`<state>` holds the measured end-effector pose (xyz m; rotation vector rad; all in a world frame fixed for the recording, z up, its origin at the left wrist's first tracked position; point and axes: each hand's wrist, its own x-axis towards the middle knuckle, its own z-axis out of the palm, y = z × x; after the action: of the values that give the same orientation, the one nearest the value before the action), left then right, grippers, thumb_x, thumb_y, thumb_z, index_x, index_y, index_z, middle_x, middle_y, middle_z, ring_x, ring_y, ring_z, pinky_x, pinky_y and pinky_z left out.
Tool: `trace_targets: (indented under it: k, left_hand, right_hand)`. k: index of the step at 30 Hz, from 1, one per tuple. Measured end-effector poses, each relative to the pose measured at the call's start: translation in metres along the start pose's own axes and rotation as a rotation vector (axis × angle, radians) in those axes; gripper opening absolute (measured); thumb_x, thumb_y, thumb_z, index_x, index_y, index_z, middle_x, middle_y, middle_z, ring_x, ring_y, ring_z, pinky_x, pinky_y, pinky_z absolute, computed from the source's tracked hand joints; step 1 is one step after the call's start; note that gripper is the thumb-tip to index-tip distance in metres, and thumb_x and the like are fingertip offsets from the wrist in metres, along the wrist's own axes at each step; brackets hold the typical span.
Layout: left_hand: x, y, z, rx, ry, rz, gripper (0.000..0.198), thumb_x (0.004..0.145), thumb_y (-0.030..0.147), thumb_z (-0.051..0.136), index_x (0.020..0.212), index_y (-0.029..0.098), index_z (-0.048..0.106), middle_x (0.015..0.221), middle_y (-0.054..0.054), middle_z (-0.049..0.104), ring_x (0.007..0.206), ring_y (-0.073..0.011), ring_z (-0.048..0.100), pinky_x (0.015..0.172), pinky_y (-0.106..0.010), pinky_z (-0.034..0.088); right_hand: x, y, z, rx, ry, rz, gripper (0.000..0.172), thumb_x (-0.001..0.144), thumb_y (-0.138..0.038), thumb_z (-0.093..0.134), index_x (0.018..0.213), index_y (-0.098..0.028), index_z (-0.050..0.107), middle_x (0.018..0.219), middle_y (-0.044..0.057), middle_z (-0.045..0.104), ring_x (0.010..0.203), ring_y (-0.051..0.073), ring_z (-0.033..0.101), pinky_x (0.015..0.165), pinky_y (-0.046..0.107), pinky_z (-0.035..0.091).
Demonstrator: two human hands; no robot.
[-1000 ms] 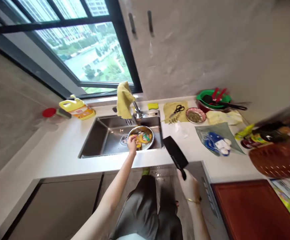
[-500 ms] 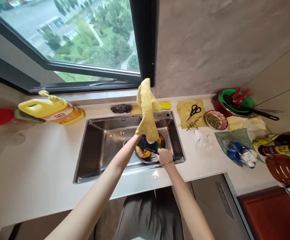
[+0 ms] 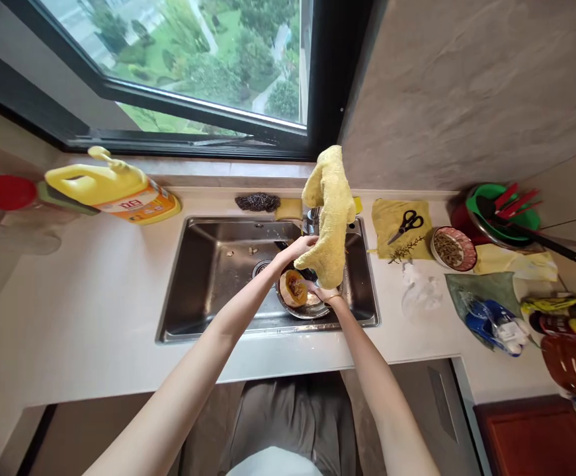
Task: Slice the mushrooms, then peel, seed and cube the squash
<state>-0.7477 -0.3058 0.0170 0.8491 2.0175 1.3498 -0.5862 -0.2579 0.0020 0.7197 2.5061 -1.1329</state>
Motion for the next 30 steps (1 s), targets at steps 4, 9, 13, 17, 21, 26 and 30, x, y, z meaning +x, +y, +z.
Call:
trace_targets:
  k: [4,9,13,17,21,26,30]
  left_hand:
    - [-0.014,-0.013,-0.007,0.124,-0.050,0.021,0.033,0.079,0.013,0.046,0.103,0.015,0.067,0.106,-0.005,0.068,0.099,-0.0185,0.061,0.091,-0.028,0.044]
    - [-0.105,-0.034,0.035,0.190,-0.191,0.093,0.034,0.086,0.028,0.043,0.114,0.022,0.061,0.123,-0.004,0.059,0.119,-0.0201,0.049,0.106,-0.035,0.031]
    - [-0.146,-0.058,0.065,0.301,-0.210,0.063,0.041,0.090,0.034,0.035,0.129,0.031,0.047,0.143,0.001,0.037,0.135,-0.0161,0.025,0.113,-0.038,0.012]
    - [-0.138,-0.089,0.035,0.460,-0.019,-0.249,0.046,0.090,0.038,0.036,0.134,0.025,0.042,0.146,-0.005,0.032,0.138,-0.0212,0.018,0.112,-0.046,0.008]
    - [-0.124,-0.106,-0.020,0.413,0.330,-0.527,0.052,0.093,0.035,0.024,0.133,0.009,0.041,0.146,-0.015,0.027,0.139,-0.0250,0.013,0.111,-0.047,0.010]
    - [-0.112,-0.080,-0.010,0.025,0.468,-0.371,0.053,0.092,0.035,0.023,0.137,0.009,0.035,0.144,-0.010,0.034,0.135,-0.0153,0.027,0.111,-0.027,0.022]
    - [-0.101,-0.051,0.060,-0.088,0.340,-0.314,0.051,0.092,0.035,0.026,0.140,0.016,0.031,0.148,-0.006,0.027,0.138,-0.0181,0.018,0.113,-0.034,0.018]
  right_hand:
    - [-0.006,-0.002,0.001,-0.322,-0.016,-0.017,0.036,0.084,-0.043,0.049,0.106,-0.019,0.065,0.097,0.009,0.068,0.095,0.023,0.058,0.086,0.034,0.041]
    - [-0.034,0.006,-0.003,-0.543,-0.079,0.003,0.029,0.086,-0.037,0.048,0.101,-0.018,0.066,0.096,0.011,0.068,0.095,0.023,0.060,0.082,0.030,0.041]
    - [-0.054,0.009,-0.005,-0.604,-0.078,0.005,0.028,0.088,-0.033,0.046,0.100,-0.015,0.063,0.096,0.013,0.067,0.092,0.023,0.062,0.078,0.030,0.042]
    - [-0.069,0.019,-0.006,-0.569,-0.052,-0.008,0.029,0.088,-0.037,0.045,0.094,-0.014,0.062,0.093,0.014,0.066,0.088,0.023,0.062,0.075,0.030,0.042]
    - [-0.058,0.031,0.000,-0.051,-0.030,0.144,0.036,0.091,-0.041,0.035,0.079,-0.016,0.057,0.068,0.006,0.062,0.060,0.015,0.058,0.056,0.024,0.042]
    - [-0.029,0.024,0.014,0.872,-0.167,0.446,0.038,0.091,-0.043,0.031,0.070,-0.016,0.049,0.049,-0.004,0.045,0.033,0.005,0.033,0.034,0.017,0.028]
    - [-0.033,0.009,0.025,0.999,-0.164,0.490,0.039,0.088,-0.046,0.039,0.064,-0.017,0.047,0.046,-0.004,0.044,0.033,0.004,0.034,0.031,0.016,0.028]
